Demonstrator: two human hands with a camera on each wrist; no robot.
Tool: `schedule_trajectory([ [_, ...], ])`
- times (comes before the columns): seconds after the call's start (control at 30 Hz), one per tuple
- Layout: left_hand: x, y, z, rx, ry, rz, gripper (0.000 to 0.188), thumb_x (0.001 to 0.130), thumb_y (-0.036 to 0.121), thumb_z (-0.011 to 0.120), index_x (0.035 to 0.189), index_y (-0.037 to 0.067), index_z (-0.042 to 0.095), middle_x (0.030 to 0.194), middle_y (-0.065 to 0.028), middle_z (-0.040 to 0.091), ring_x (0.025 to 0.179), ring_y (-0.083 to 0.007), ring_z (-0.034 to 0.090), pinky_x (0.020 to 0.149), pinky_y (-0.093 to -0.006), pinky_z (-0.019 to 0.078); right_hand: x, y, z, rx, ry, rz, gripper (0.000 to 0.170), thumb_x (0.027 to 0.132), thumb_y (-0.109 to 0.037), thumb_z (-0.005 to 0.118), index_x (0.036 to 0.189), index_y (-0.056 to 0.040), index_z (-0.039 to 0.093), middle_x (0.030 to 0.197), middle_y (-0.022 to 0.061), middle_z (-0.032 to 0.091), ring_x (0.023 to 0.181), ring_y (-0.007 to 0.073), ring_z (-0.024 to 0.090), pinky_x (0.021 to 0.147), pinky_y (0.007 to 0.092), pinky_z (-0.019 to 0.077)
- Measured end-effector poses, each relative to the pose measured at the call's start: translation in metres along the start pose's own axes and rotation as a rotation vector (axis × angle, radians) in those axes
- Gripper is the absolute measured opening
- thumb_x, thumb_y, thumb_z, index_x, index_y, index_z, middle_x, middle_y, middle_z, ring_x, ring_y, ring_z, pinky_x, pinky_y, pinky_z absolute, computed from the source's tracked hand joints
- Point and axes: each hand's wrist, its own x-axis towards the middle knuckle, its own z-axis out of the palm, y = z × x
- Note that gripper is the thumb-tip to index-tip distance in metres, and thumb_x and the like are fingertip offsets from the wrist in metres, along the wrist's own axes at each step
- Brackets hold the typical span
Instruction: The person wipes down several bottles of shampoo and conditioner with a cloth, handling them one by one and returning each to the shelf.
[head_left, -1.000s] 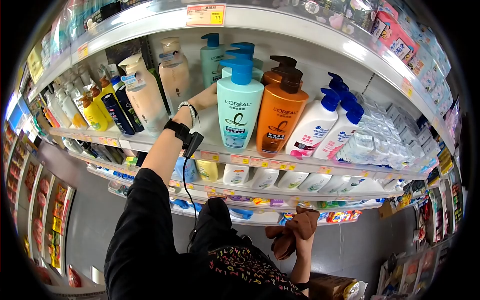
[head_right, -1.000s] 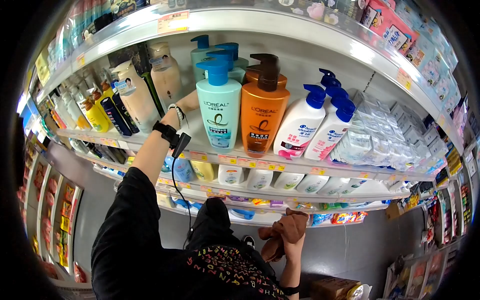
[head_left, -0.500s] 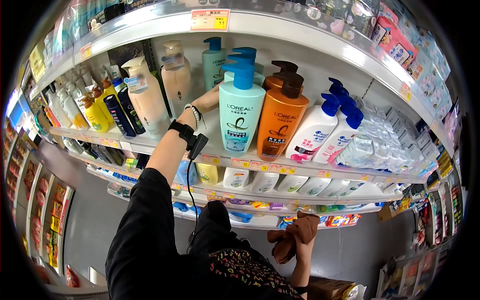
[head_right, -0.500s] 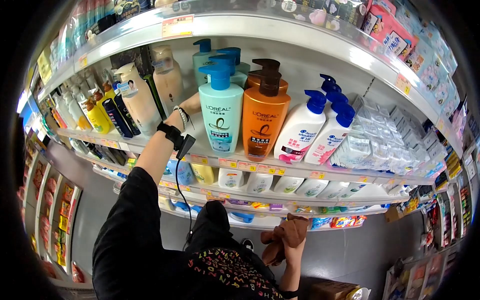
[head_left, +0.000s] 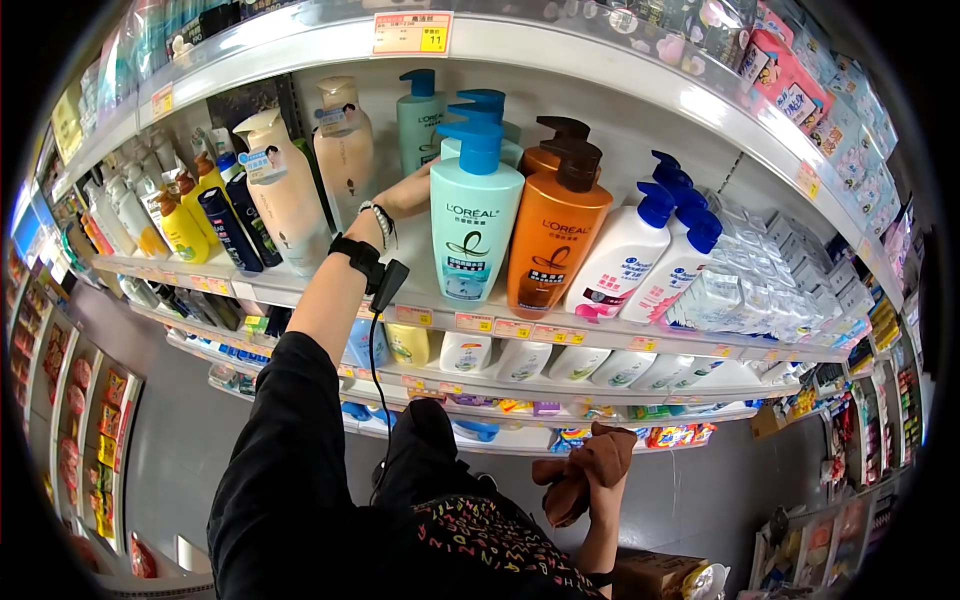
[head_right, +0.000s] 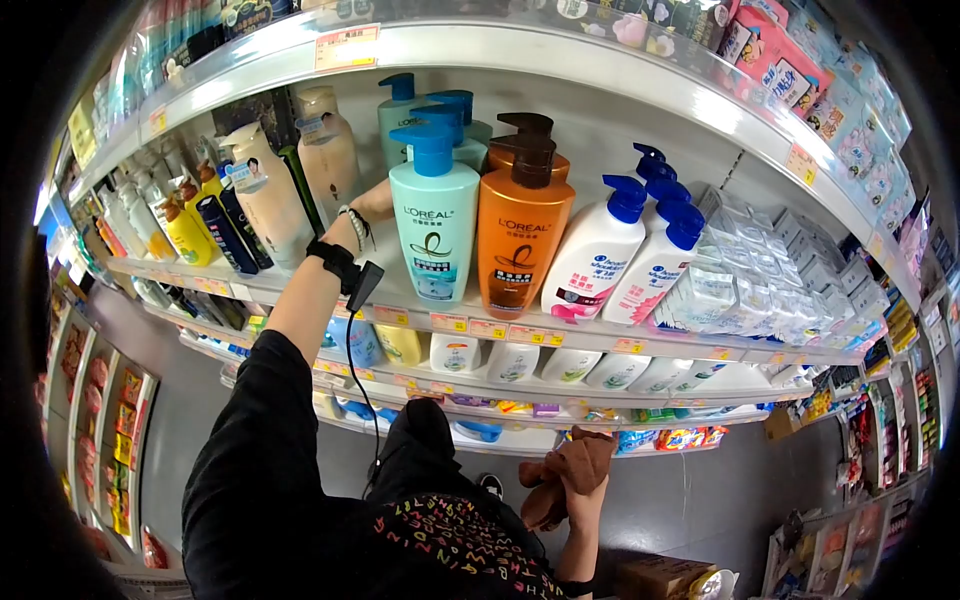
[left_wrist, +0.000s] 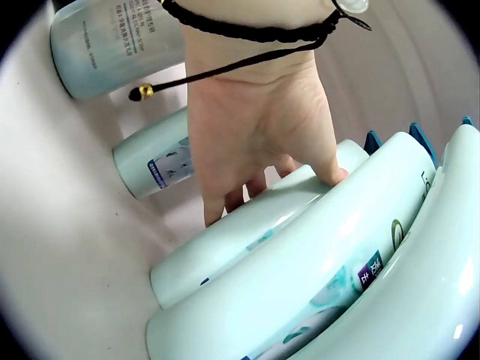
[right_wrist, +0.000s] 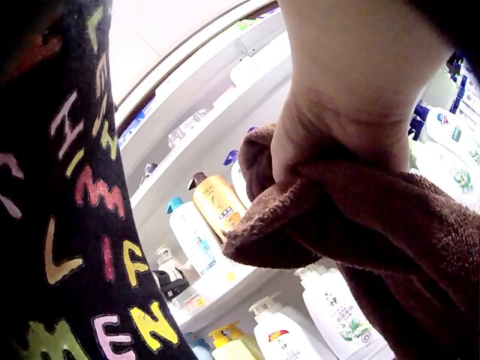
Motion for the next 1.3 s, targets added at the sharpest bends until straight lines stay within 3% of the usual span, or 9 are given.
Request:
schedule_trajectory([
  [0.13, 0.002, -0.005, -0.003, 0.002, -0.001, 0.012, 0.054, 0.092, 0.029, 0.048, 0.138, 0.011, 0.028, 0.134, -0.0094, 0.042, 0.12, -0.0189, 0.044, 0.1, -0.034, 0.0376, 0.002, 0.005, -0.001, 0.07, -0.031, 0.079, 0.01, 0.07, -0.005, 0.061, 0.075, -0.0019, 0.053, 0.084, 0.0086, 0.044, 0.087, 0.0232, 0.048, 0.079, 0.0313, 0.0399],
  [0.2, 0.003, -0.006, -0.006, 0.015, 0.094, 0.02, 0.051, 0.091, 0.031, 0.048, 0.135, 0.01, 0.033, 0.129, -0.0097, 0.046, 0.115, -0.0189, 0.048, 0.096, -0.0335, 0.0407, 0.008, -0.005, 0.0, -0.213, -0.079, -0.258, 0.012, 0.068, -0.006, 0.062, 0.075, -0.0023, 0.053, 0.085, 0.0088, 0.045, 0.086, 0.0233, 0.048, 0.076, 0.0318, 0.0396],
  [0.27, 0.002, -0.004, -0.012, 0.026, 0.189, 0.026, 0.048, 0.091, 0.032, 0.049, 0.132, 0.008, 0.038, 0.124, -0.0099, 0.051, 0.11, -0.0189, 0.052, 0.091, -0.033, 0.0438, 0.007, -0.002, 0.002, -0.164, -0.062, -0.228, 0.012, 0.068, -0.006, 0.062, 0.075, -0.0026, 0.053, 0.085, 0.0091, 0.045, 0.086, 0.0237, 0.047, 0.075, 0.0322, 0.0396],
  [0.37, 0.0, 0.003, -0.025, 0.087, 0.598, 0.093, 0.044, 0.088, 0.033, 0.052, 0.12, 0.004, 0.047, 0.107, -0.0117, 0.059, 0.097, -0.0193, 0.058, 0.08, -0.0324, 0.048, 0.007, -0.007, 0.005, -0.098, -0.024, -0.146, 0.013, 0.067, -0.007, 0.062, 0.075, -0.0031, 0.053, 0.086, 0.0095, 0.046, 0.085, 0.0241, 0.047, 0.075, 0.0325, 0.0394],
  [0.43, 0.002, -0.004, -0.028, 0.58, 0.917, 0.18, 0.044, 0.084, 0.037, 0.057, 0.109, 0.0, 0.052, 0.093, -0.0137, 0.062, 0.086, -0.0221, 0.06, 0.074, -0.0336, 0.0488, 0.011, -0.007, 0.005, -0.081, -0.009, -0.095, 0.013, 0.068, -0.008, 0.063, 0.075, -0.0033, 0.053, 0.086, 0.0096, 0.046, 0.085, 0.0241, 0.047, 0.075, 0.0324, 0.0393],
  [0.57, 0.015, -0.049, -0.044, 1.043, 0.971, -0.178, 0.075, 0.076, 0.036, 0.067, 0.121, -0.012, 0.03, 0.104, -0.024, 0.056, 0.093, -0.0343, 0.059, 0.079, -0.0354, 0.0487, 0.021, 0.004, 0.003, -0.247, -0.039, -0.299, 0.014, 0.066, -0.009, 0.063, 0.074, -0.0039, 0.053, 0.086, 0.0093, 0.046, 0.087, 0.025, 0.046, 0.077, 0.0333, 0.0391],
  [0.87, 0.035, -0.03, -0.062, 0.672, 0.893, -0.076, 0.105, 0.064, 0.034, 0.077, 0.131, -0.011, 0.009, 0.118, -0.0245, 0.051, 0.112, -0.0315, 0.051, 0.091, -0.0327, 0.0441, 0.017, 0.0, -0.006, -0.221, 0.015, -0.149, 0.015, 0.066, -0.015, 0.061, 0.073, -0.0048, 0.052, 0.084, 0.0094, 0.045, 0.091, 0.0282, 0.046, 0.082, 0.038, 0.038],
  [1.0, 0.036, -0.033, -0.076, 0.37, 0.723, -0.053, 0.082, 0.053, 0.031, 0.084, 0.115, -0.007, 0.047, 0.114, -0.0197, 0.056, 0.105, -0.0261, 0.056, 0.088, -0.0333, 0.0458, 0.022, -0.001, -0.012, -0.301, 0.008, -0.216, 0.017, 0.067, -0.019, 0.06, 0.073, -0.0049, 0.053, 0.084, 0.0102, 0.044, 0.094, 0.0294, 0.047, 0.084, 0.0376, 0.0373],
  [1.3, 0.022, -0.014, -0.041, 0.642, 0.911, 0.026, 0.063, 0.055, 0.036, 0.081, 0.103, 0.001, 0.06, 0.102, -0.0161, 0.064, 0.094, -0.0248, 0.063, 0.081, -0.0337, 0.049, 0.023, 0.001, -0.011, -0.174, 0.05, -0.177, 0.013, 0.069, -0.017, 0.059, 0.074, -0.0052, 0.054, 0.085, 0.0095, 0.043, 0.095, 0.0289, 0.047, 0.085, 0.0373, 0.0368],
])
